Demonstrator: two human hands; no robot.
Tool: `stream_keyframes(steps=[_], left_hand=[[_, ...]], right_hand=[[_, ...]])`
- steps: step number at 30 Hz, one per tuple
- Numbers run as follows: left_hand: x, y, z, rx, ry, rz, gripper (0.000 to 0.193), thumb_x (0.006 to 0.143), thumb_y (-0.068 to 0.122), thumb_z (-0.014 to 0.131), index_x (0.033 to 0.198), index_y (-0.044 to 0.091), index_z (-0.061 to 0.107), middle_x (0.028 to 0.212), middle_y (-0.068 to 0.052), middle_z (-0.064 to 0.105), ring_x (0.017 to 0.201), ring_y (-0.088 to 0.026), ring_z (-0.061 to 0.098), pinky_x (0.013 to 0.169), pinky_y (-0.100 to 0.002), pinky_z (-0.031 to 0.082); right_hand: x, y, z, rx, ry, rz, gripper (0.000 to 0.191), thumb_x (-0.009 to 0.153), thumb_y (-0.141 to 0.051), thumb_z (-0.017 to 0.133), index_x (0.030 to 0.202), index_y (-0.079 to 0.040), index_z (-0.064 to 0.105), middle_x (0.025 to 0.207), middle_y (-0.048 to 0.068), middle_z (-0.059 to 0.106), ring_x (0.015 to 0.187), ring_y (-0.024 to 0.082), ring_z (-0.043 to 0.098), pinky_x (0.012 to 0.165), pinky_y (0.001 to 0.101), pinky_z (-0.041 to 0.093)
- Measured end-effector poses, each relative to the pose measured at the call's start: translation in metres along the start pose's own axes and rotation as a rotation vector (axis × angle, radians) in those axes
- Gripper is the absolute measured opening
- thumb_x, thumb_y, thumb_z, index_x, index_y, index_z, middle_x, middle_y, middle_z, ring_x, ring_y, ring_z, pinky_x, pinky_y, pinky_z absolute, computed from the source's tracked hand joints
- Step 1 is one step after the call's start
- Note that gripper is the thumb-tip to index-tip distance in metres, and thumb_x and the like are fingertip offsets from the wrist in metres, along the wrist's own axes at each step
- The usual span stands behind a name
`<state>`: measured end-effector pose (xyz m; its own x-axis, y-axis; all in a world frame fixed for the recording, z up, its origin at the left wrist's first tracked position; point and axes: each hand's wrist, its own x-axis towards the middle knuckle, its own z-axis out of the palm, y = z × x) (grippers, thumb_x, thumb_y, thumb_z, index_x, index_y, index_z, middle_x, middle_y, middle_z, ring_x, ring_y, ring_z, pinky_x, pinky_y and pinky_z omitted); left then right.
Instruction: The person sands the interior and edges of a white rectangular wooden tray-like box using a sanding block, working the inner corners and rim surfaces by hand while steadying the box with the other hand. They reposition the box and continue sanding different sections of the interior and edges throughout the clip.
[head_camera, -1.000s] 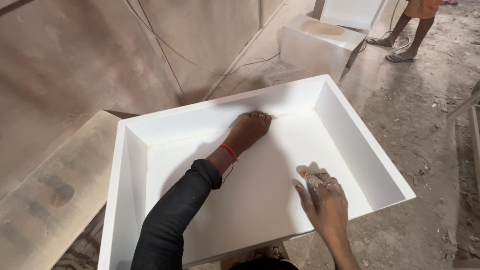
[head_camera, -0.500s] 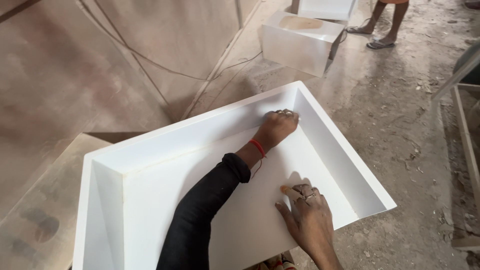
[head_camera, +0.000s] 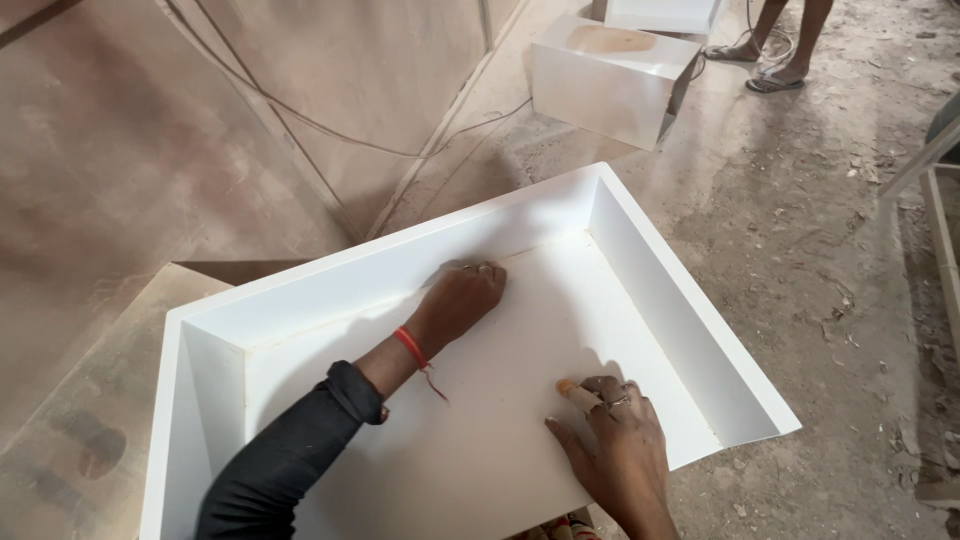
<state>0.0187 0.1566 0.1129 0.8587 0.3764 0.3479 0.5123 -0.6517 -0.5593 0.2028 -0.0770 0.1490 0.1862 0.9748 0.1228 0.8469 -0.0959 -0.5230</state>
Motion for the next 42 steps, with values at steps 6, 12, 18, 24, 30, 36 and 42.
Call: stream_keyframes(steps=[6, 12, 18, 24, 30, 36, 42], left_hand=[[0.082, 0.031, 0.039, -0.533, 0.217, -0.18, 0.006, 0.088, 0.001, 0.057, 0.085, 0.004, 0.06, 0.078, -0.011, 0.067, 0.076, -0.027, 0.068, 0.071, -0.041, 0.055], [0.144, 0.067, 0.057, -0.853, 0.369, -0.622, 0.006, 0.071, -0.006, 0.062, 0.07, -0.002, 0.058, 0.078, -0.024, 0.062, 0.08, -0.043, 0.063, 0.078, -0.05, 0.053], [0.134, 0.075, 0.049, -1.008, 0.315, -0.835, 0.008, 0.072, -0.009, 0.063, 0.072, -0.007, 0.056, 0.079, -0.028, 0.061, 0.078, -0.047, 0.061, 0.073, -0.052, 0.052], [0.138, 0.079, 0.046, -0.962, 0.284, -0.825, 0.006, 0.073, -0.011, 0.06, 0.073, -0.007, 0.055, 0.081, -0.027, 0.061, 0.079, -0.046, 0.062, 0.075, -0.05, 0.053], [0.14, 0.066, 0.058, -0.874, 0.357, -0.692, 0.008, 0.074, -0.011, 0.061, 0.075, -0.004, 0.059, 0.083, -0.024, 0.064, 0.083, -0.044, 0.062, 0.08, -0.05, 0.052], [0.152, 0.071, 0.061, -0.86, 0.334, -0.717, 0.008, 0.073, -0.011, 0.062, 0.076, -0.004, 0.059, 0.085, -0.024, 0.064, 0.085, -0.045, 0.062, 0.079, -0.051, 0.053], [0.157, 0.074, 0.062, -1.009, 0.276, -0.799, 0.009, 0.073, -0.005, 0.066, 0.073, -0.008, 0.057, 0.085, -0.027, 0.062, 0.084, -0.047, 0.061, 0.078, -0.052, 0.051]], right_hand=[[0.0, -0.001, 0.006, -0.065, -0.075, 0.009, 0.044, 0.08, -0.041, 0.075, 0.117, -0.015, 0.077, 0.123, 0.006, 0.068, 0.101, 0.023, 0.058, 0.084, 0.0389, 0.051], [-0.005, 0.007, 0.008, -0.016, 0.026, -0.054, 0.037, 0.076, -0.036, 0.082, 0.102, -0.01, 0.078, 0.116, 0.005, 0.07, 0.097, 0.021, 0.062, 0.083, 0.0372, 0.053], [-0.005, 0.004, 0.011, 0.063, 0.091, -0.088, 0.043, 0.072, -0.03, 0.085, 0.112, -0.013, 0.079, 0.107, 0.005, 0.071, 0.091, 0.023, 0.062, 0.078, 0.0396, 0.053], [-0.003, 0.0, 0.013, 0.079, 0.081, -0.049, 0.045, 0.071, -0.029, 0.085, 0.114, -0.016, 0.079, 0.109, 0.004, 0.071, 0.093, 0.022, 0.062, 0.077, 0.039, 0.053], [-0.003, -0.001, 0.015, 0.126, 0.16, -0.125, 0.038, 0.074, -0.028, 0.084, 0.109, -0.015, 0.078, 0.108, 0.003, 0.071, 0.096, 0.024, 0.063, 0.08, 0.0396, 0.053], [0.001, 0.001, 0.01, 0.119, 0.079, -0.037, 0.04, 0.074, -0.03, 0.084, 0.111, -0.016, 0.078, 0.111, 0.002, 0.071, 0.094, 0.023, 0.064, 0.081, 0.0399, 0.053], [-0.001, 0.003, 0.005, 0.102, 0.199, -0.158, 0.033, 0.073, -0.03, 0.084, 0.101, -0.012, 0.079, 0.103, 0.004, 0.071, 0.092, 0.025, 0.065, 0.083, 0.0433, 0.052]])
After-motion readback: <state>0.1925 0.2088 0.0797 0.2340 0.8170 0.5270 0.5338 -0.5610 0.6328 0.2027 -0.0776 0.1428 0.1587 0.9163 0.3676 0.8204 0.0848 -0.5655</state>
